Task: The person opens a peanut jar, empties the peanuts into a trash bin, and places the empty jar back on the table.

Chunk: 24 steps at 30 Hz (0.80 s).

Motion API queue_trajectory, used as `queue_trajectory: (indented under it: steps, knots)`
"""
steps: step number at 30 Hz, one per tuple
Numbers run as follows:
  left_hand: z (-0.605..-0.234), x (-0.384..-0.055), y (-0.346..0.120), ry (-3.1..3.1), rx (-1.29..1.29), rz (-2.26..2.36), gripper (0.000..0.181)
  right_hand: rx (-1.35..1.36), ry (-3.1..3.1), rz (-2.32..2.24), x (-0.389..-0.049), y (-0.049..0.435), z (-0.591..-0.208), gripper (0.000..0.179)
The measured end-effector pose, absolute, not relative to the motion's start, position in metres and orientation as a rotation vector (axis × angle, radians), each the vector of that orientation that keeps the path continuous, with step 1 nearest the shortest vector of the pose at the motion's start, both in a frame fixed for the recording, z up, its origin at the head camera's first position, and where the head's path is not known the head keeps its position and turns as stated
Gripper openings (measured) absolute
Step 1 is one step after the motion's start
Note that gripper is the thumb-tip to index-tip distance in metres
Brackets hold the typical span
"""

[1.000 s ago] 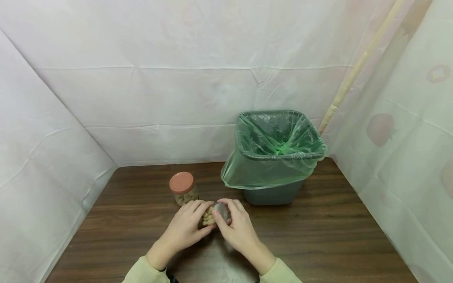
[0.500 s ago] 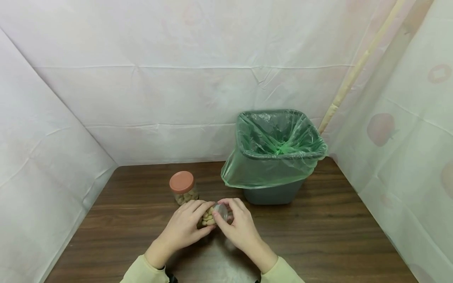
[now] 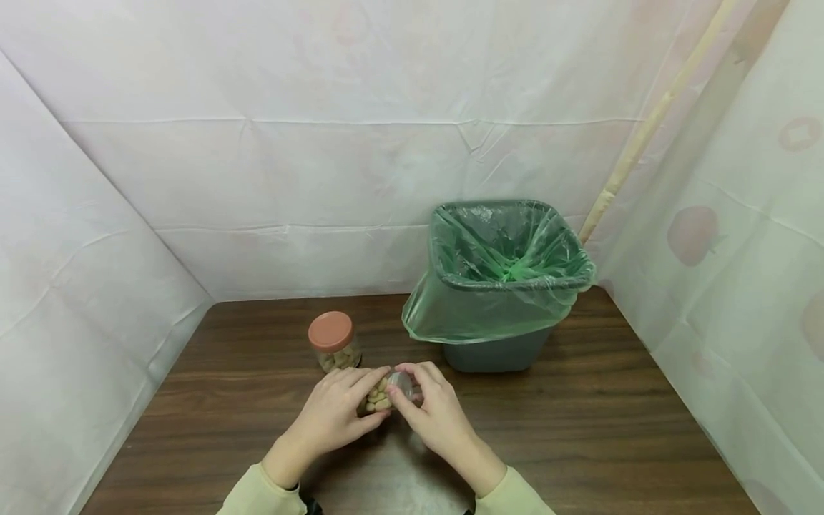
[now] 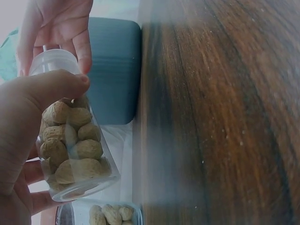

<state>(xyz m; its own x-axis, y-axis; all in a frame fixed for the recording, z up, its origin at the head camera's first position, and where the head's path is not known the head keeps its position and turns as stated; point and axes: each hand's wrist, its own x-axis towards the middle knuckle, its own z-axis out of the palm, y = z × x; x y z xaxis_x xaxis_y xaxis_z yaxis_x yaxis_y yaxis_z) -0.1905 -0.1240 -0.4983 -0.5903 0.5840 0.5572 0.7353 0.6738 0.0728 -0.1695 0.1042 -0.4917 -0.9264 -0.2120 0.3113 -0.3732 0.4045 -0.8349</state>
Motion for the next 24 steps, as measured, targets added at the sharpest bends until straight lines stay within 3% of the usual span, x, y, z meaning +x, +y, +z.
queue_trajectory:
  steps: [24]
  knots:
    - [-0.497,-0.1911,-0.1248,-2.472,-1.036,-0.513,0.067,0.864,-2.424,1.436,-0.1739,0.1133,-0.4906,0.034]
